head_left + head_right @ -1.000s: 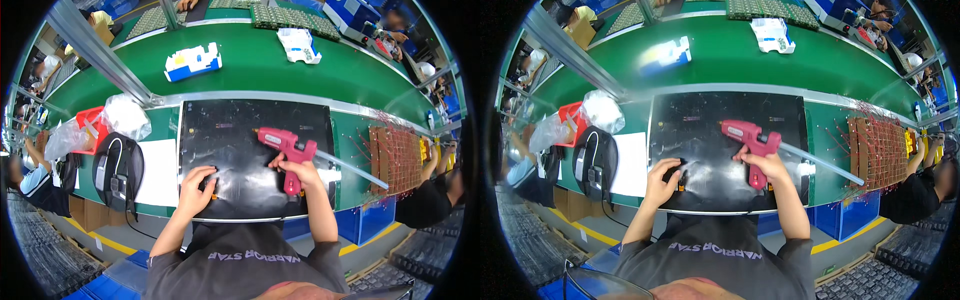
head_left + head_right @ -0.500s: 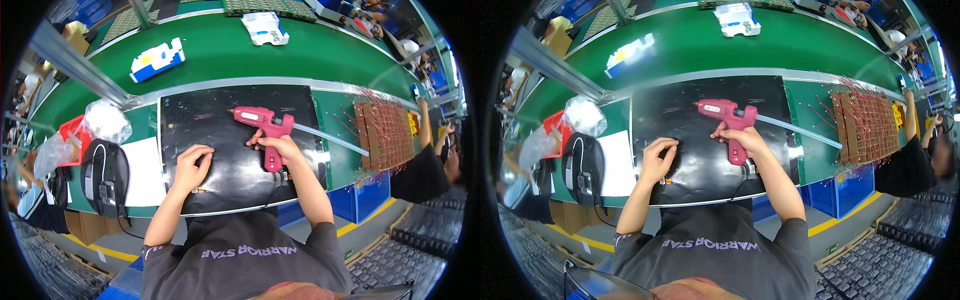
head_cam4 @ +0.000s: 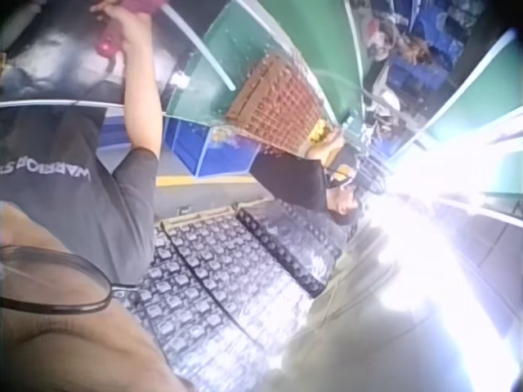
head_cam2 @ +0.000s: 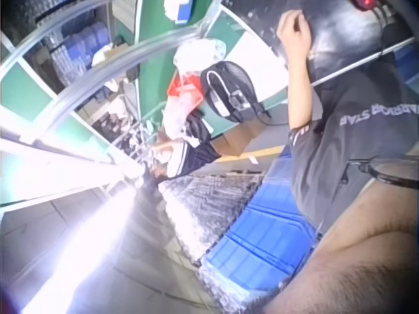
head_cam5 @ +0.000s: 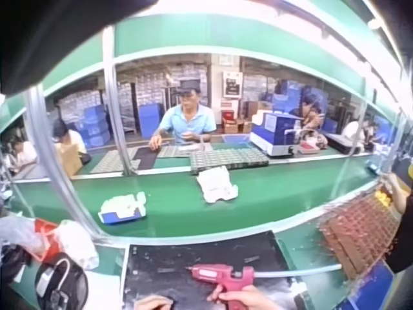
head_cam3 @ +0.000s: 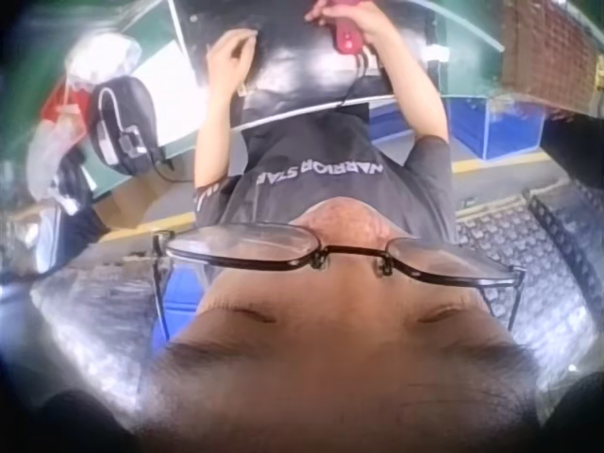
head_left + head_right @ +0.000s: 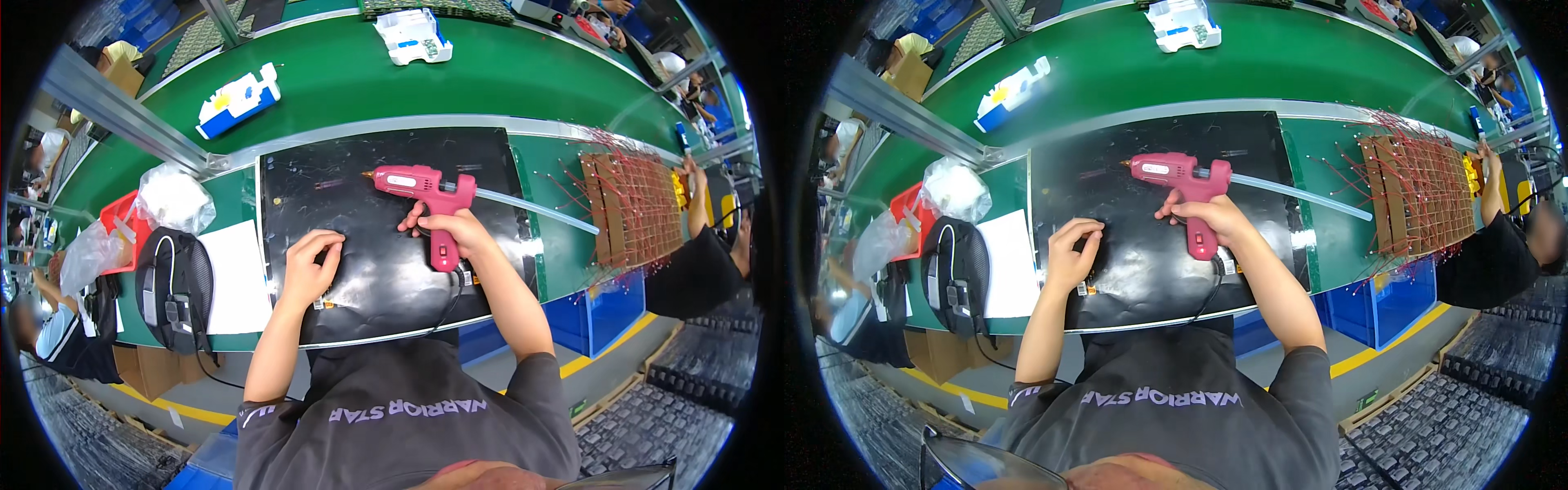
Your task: Using a hot glue gun to secure components within a plastic housing on an assembly line.
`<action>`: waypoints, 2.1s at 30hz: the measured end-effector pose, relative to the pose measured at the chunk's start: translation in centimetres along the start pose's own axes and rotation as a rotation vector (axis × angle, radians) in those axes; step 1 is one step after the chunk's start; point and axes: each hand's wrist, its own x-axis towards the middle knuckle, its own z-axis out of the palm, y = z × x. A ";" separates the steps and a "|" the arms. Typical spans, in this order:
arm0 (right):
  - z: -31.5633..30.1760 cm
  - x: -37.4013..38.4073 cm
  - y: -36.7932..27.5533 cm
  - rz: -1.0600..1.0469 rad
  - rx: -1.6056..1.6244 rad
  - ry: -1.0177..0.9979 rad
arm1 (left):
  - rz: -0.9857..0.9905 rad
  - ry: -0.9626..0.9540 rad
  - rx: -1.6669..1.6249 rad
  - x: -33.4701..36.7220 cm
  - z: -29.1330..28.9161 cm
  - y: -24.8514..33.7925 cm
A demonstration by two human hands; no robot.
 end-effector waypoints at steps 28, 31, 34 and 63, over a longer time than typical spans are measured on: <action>0.1 -0.1 -0.4 -0.010 -0.081 -0.019 | 0.084 -0.063 0.036 0.3 -0.2 -0.4; 0.4 0.1 -0.1 -0.001 -0.062 -0.030 | 0.072 -0.063 0.049 0.1 -0.5 -0.2; 1.2 0.7 0.1 0.000 -0.038 -0.064 | 0.122 -0.054 0.084 -0.4 -1.3 -0.4; 1.5 0.0 -0.1 -0.018 -0.139 0.015 | 0.208 -0.055 0.131 -0.6 -0.1 -1.9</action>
